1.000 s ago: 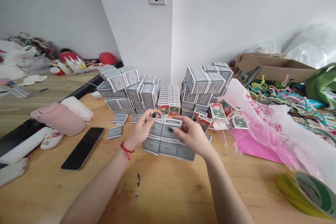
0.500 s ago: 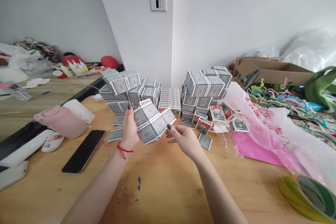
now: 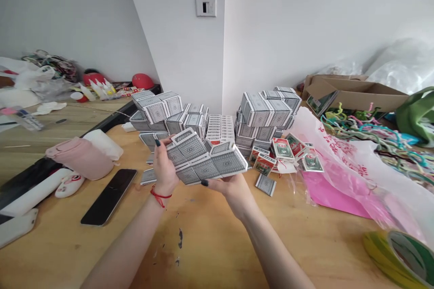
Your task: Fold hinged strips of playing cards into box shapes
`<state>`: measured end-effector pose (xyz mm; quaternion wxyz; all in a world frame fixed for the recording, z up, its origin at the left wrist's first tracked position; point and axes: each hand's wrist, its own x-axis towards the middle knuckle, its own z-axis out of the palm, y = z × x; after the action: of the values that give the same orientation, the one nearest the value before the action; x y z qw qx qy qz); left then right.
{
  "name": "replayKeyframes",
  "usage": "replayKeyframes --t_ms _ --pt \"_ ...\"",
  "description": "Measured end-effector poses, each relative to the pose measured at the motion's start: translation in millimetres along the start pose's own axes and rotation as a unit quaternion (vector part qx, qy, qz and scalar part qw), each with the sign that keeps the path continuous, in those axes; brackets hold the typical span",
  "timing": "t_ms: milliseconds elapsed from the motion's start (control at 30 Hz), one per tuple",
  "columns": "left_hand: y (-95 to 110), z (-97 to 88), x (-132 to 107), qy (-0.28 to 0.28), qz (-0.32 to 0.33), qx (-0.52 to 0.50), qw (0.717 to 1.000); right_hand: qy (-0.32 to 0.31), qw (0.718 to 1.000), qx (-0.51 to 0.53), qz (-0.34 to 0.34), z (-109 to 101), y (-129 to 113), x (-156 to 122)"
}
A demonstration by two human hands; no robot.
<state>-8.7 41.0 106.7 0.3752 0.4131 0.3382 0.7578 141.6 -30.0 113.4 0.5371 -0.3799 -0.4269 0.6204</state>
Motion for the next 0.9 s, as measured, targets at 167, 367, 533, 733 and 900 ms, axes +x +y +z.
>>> replayKeyframes --t_ms 167,367,533,733,900 --pt "-4 2.0 -3 -0.039 -0.012 0.001 0.999 0.041 0.978 -0.175 -0.104 -1 3 -1" --pt "-8 1.5 -2 -0.024 -0.036 0.016 0.999 0.027 0.960 -0.241 -0.142 -8 2 -2" --pt "-14 -2.8 0 -0.016 -0.060 0.059 0.996 0.034 0.954 -0.254 -0.154 -5 2 -2" --pt "-13 -3.6 1 -0.021 -0.095 0.072 0.993 0.049 0.983 -0.158 -0.085 2 2 -5" --pt "-12 -4.1 2 -0.022 -0.117 0.049 0.992 0.042 0.995 -0.084 -0.034 6 0 -7"
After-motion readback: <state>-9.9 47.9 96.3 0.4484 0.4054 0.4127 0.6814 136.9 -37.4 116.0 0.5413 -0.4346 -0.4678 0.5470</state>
